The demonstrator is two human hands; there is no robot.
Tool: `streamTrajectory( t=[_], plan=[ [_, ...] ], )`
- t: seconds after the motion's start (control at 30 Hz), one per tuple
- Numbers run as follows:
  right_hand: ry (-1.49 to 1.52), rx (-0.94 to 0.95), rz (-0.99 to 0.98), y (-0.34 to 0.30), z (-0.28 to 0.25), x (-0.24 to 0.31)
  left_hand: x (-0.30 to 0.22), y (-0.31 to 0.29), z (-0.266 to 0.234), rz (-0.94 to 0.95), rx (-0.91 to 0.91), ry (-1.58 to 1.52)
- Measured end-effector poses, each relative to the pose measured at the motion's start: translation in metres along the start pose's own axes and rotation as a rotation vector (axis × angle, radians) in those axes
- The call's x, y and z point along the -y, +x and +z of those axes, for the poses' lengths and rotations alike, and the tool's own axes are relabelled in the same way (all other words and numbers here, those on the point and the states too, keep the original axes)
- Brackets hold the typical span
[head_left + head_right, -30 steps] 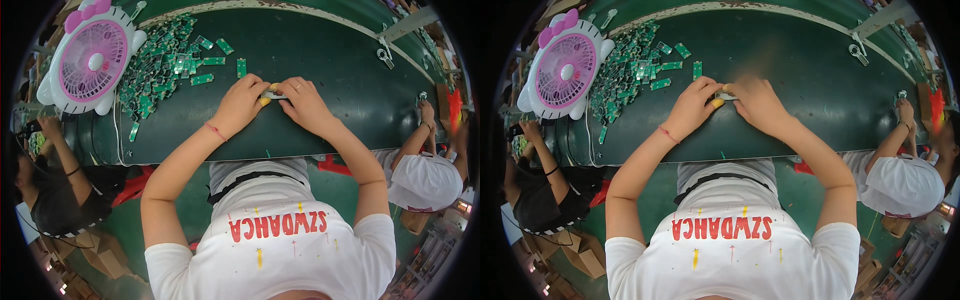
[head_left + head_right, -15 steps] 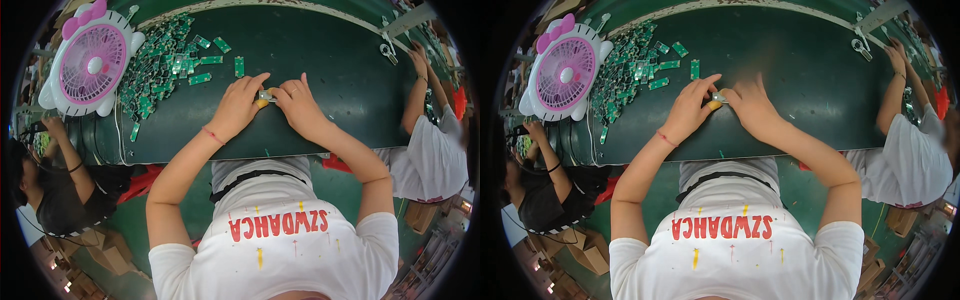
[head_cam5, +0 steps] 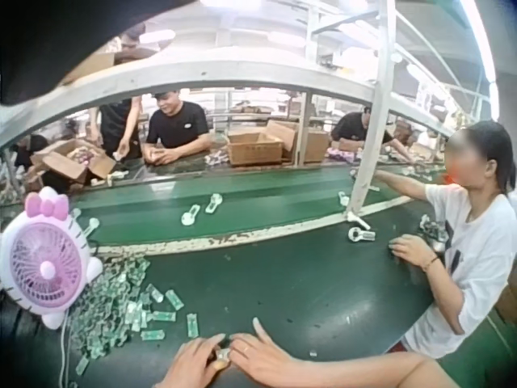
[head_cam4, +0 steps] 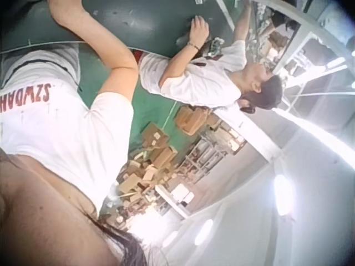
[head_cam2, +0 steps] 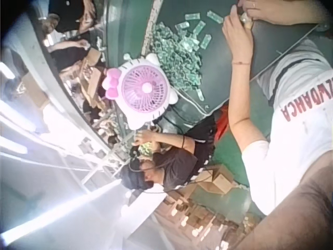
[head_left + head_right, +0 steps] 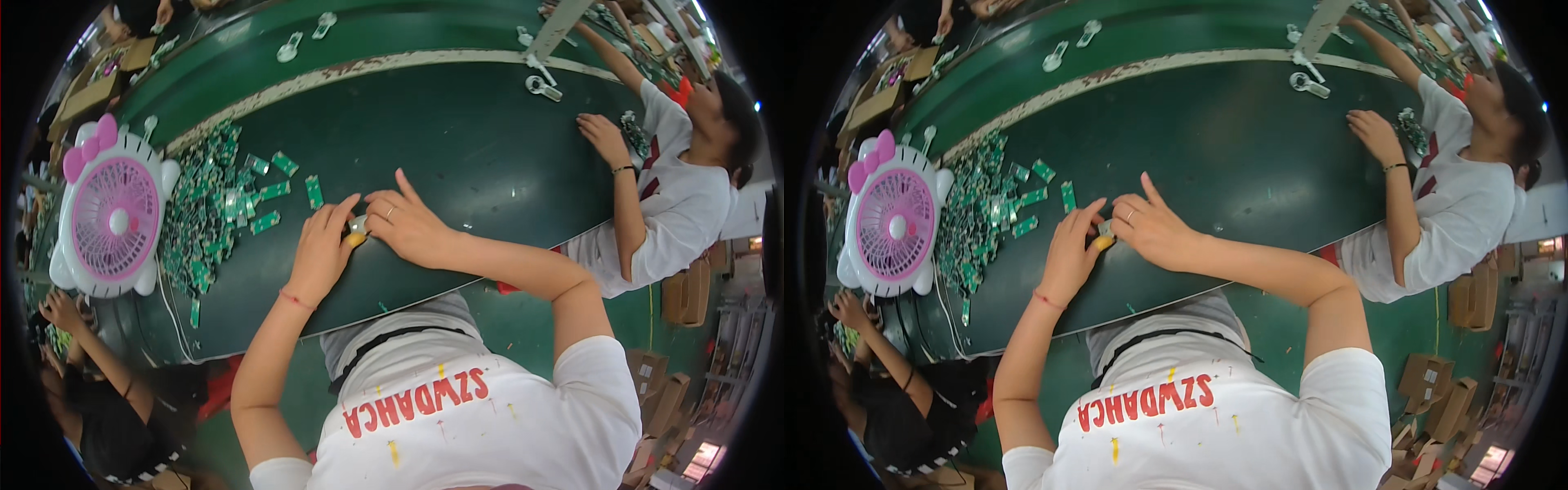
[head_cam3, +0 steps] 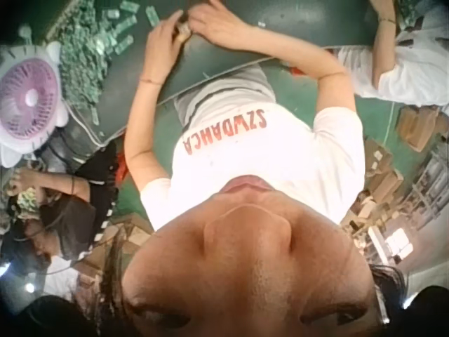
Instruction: Assembling components of a small electronic fan on a production line.
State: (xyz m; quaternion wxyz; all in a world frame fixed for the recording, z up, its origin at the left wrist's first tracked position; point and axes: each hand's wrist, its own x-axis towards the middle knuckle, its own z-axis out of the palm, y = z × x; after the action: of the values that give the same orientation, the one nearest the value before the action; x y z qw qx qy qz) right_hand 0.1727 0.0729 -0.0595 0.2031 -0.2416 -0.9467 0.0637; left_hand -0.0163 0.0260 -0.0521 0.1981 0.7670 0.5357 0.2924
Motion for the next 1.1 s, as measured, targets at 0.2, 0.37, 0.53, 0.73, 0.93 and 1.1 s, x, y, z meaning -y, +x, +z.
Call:
streamTrajectory(
  t=[0.2,0.37,0.53,0.73,0.93,1.1],
  plan=[
    [0.361,-0.137,0.140,-0.007,-0.001,-0.011,-0.006,0.021,-0.038,0.136,0.109,-0.017],
    [0.463,-0.103,0.112,-0.003,-0.003,-0.009,0.028,0.035,-0.029,-0.297,-0.022,0.665],
    [0.511,-0.024,0.089,-0.005,-0.006,-0.009,0.035,0.037,-0.026,-0.269,0.017,0.375],
    [0.747,-0.033,0.334,0.000,-0.021,-0.008,0.019,0.031,-0.030,-0.126,-0.007,0.028],
    [1.051,0.024,0.622,0.004,-0.036,0.011,-0.017,0.012,-0.021,-0.310,-0.100,-0.908],
    [1.304,-0.044,0.570,0.011,-0.054,0.033,-0.043,-0.002,-0.018,-0.083,-0.269,-0.924]
  ],
)
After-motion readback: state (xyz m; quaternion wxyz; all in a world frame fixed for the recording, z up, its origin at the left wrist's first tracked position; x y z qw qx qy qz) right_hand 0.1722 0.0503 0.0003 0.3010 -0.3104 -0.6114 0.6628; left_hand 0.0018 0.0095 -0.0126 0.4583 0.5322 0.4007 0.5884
